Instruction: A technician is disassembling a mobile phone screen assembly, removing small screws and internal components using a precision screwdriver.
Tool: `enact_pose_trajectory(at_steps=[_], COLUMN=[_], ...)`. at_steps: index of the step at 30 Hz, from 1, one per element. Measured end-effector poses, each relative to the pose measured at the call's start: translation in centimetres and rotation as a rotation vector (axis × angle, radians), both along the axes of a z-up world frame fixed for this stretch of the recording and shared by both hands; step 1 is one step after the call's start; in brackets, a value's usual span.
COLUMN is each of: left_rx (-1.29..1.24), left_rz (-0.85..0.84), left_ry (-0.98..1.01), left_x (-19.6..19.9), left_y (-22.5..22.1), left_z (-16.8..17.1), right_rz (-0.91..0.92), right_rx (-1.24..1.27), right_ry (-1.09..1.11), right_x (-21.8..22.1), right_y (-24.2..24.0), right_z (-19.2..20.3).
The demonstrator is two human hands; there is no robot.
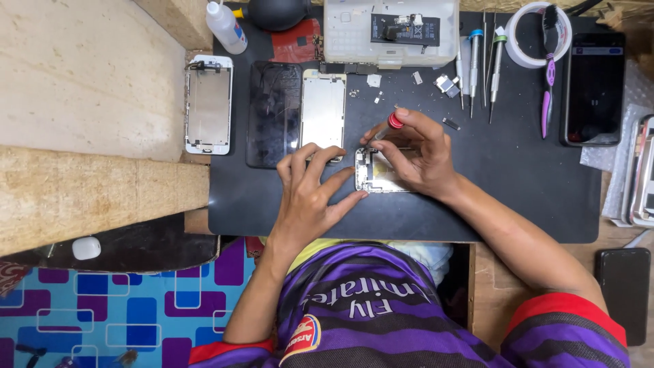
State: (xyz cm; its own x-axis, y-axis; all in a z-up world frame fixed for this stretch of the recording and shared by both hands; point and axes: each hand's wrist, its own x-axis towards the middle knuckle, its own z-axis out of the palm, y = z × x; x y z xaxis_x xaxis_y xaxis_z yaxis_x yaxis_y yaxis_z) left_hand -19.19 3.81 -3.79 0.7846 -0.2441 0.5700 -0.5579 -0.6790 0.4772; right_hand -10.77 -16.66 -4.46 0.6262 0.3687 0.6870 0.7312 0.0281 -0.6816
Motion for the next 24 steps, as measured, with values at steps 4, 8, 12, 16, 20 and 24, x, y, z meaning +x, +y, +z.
enact_pose_trajectory(at_steps=[4,8,12,16,20,24], left_rx=[0.003,-0.012,-0.011,-0.001,-0.001,0.005], left_rz=[-0.002,-0.005,0.001,-0.001,-0.002,0.003], left_ry=[0.014,0.006,0.000,-0.009,-0.018,-0.026], left_x=[0.0,-0.1,0.1,0.1,0.0,0.0], left_y=[0.0,0.0,0.0,0.1,0.0,0.0], left_z=[-0.2,0.1,0.1,0.1,0.0,-0.3], right_rz=[0.012,0.006,-0.004,0.004,-0.004,-0.026], right_rx=[0.008,-0.017,-0.021,-0.018,-0.021,-0.066], right_ry=[0.006,-0.035,-0.057,-0.073,-0.122,-0.186], right_x=[0.1,-0.1,0.0,-0.3,-0.6,-0.4], right_y=[-0.1,0.2,0.4,0.6,0.4,0.3], right_z=[0.1,0.4,0.6,0.7,0.1,-0.1])
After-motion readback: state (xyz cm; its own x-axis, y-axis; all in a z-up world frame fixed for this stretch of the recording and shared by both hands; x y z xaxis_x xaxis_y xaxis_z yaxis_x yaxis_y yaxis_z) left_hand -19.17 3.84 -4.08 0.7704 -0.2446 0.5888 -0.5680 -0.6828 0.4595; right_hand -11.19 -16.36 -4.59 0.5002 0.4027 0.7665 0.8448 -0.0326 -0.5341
